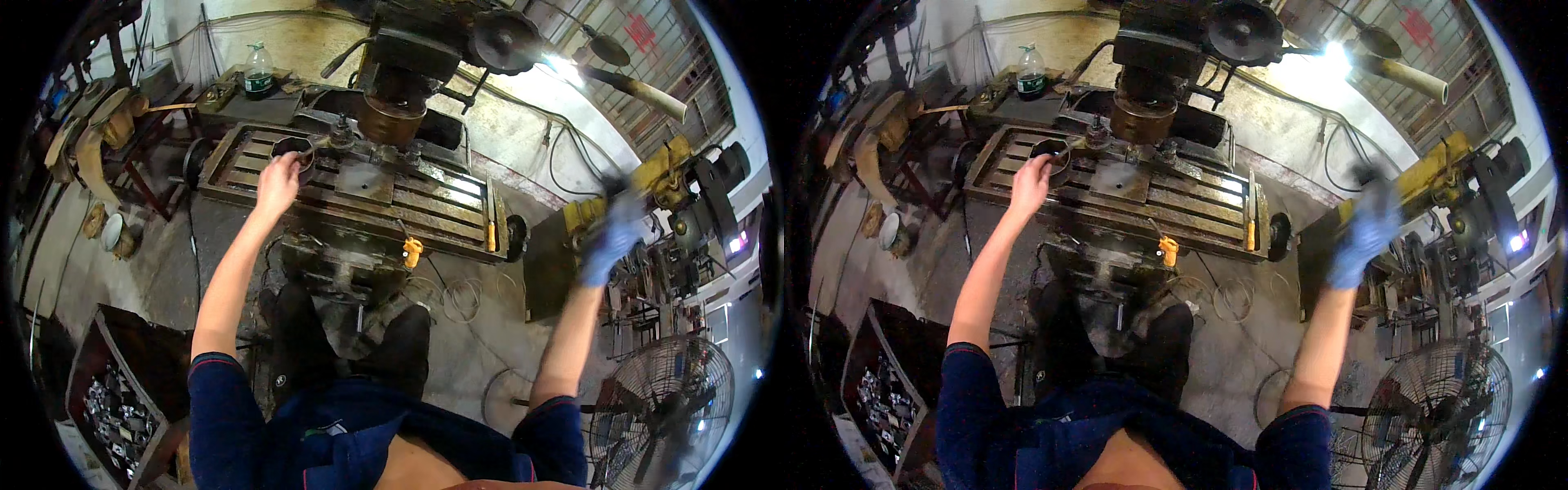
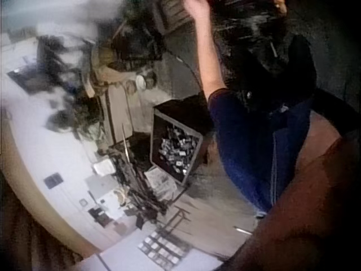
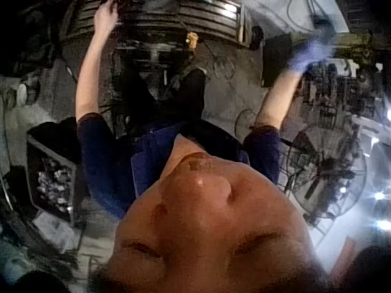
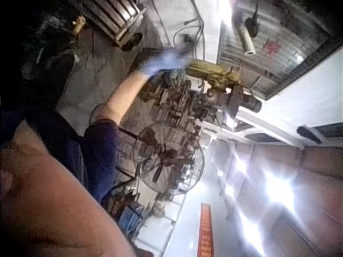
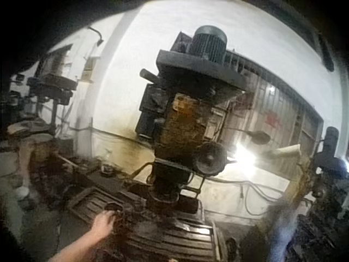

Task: The person takes small metal parts from a bin and uses a screwdriver to process or clean them while they are on a milling machine table.

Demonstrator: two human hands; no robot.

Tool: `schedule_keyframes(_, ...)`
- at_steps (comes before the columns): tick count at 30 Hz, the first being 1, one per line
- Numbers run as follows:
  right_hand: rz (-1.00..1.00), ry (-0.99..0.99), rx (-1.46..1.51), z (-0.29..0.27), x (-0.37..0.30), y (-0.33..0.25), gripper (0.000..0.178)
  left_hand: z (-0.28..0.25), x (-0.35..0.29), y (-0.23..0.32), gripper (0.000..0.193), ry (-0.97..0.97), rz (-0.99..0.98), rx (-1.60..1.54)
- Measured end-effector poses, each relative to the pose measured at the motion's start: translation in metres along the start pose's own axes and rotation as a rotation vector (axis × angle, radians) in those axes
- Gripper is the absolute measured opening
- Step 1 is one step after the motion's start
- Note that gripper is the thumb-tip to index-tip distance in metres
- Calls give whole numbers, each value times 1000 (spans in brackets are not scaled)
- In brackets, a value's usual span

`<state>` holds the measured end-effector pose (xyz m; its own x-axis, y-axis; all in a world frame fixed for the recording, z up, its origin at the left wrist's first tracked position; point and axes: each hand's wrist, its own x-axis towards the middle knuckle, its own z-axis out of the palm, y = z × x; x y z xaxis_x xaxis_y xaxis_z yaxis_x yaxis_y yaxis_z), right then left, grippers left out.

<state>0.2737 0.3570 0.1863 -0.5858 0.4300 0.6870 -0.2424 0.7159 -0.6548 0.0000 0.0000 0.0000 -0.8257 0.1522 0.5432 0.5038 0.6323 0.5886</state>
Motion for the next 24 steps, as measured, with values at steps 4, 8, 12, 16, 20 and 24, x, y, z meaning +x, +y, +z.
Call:
schedule_keyframes(4,338,-257,186,62,-90,84,27,-18,21,-34,24,39,-63,128)
schedule_keyframes(8,642,-284,245,97,-174,181,38,6,11,-48,25,21,-99,199)
schedule_keyframes(12,882,-504,149,129,-195,203,42,-1,-3,-46,33,-130,-105,251)
schedule_keyframes(16,958,-575,297,164,-214,238,39,-26,-8,-24,38,-161,-187,239)
schedule_keyframes(20,890,-509,504,193,-223,246,33,-54,-35,-47,38,69,-244,78)
schedule_keyframes(24,774,-436,377,200,-228,235,30,-57,-90,-48,36,30,-613,-739)
